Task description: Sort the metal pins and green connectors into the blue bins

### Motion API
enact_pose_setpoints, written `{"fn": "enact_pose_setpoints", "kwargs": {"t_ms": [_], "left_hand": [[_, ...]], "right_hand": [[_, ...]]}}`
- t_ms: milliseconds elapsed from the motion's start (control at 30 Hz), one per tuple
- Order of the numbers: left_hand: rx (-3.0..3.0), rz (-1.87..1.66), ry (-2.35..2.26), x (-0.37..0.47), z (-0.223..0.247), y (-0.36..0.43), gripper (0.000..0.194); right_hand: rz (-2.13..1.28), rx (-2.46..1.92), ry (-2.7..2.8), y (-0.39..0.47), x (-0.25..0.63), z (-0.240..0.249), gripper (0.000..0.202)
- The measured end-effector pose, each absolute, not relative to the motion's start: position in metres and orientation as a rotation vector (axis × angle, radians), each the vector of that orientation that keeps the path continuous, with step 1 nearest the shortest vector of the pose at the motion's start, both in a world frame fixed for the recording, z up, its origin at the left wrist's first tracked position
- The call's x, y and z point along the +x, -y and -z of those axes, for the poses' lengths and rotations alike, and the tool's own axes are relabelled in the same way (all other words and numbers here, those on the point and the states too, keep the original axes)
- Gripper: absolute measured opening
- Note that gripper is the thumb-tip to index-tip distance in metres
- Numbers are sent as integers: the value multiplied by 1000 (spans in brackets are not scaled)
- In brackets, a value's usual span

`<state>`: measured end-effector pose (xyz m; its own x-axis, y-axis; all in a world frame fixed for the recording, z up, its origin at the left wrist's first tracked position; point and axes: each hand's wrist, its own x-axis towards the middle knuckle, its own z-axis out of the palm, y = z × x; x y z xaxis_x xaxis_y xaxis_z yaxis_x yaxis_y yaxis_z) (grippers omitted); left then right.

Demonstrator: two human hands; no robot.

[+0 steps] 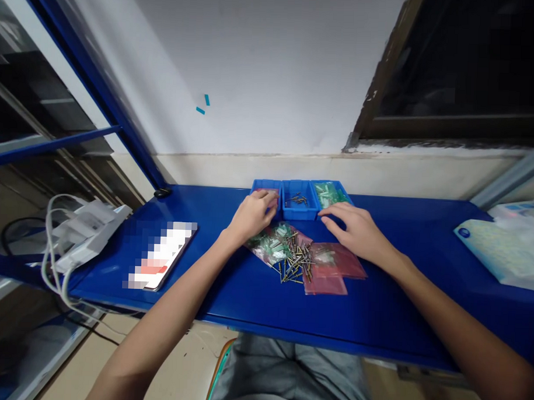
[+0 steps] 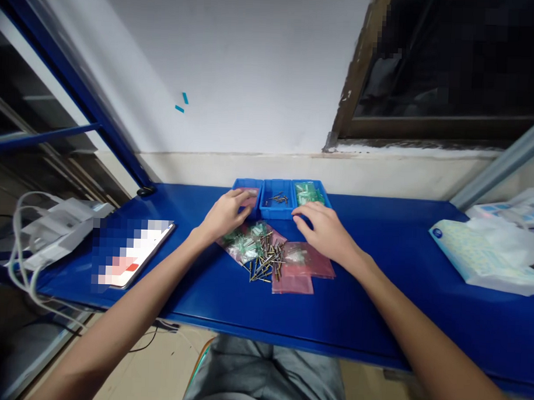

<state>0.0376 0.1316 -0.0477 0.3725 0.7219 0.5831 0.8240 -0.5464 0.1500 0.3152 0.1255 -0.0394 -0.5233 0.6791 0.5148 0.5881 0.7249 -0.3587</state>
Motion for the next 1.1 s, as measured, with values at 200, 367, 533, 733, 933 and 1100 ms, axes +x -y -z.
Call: {"fn": "enact_pose_setpoints", "kwargs": {"t_ms": [200, 367, 533, 733, 933, 1100], "left_hand": [[-2388, 925, 1407, 41, 37, -122, 39], [-2462, 991, 1313, 55, 40, -114, 41], [-2585, 939, 1236, 63, 41, -108, 40], [-2682, 891, 1231, 69, 43, -102, 52], [-2754, 761, 1238, 74, 55, -105, 31], [-2783, 640, 1274, 75, 59, -107, 21]], "right_hand": [[-332, -901, 2523, -115, 308, 42, 26], [-415, -887, 2573, -119, 310, 49, 27], [-449, -905, 2591, -122, 312, 51, 22], [-405, -894, 2619, -116, 305, 50, 15], [-390, -901, 2605, -114, 302, 52, 11], [-369, -892, 2617, -113, 300, 54, 13]]}}
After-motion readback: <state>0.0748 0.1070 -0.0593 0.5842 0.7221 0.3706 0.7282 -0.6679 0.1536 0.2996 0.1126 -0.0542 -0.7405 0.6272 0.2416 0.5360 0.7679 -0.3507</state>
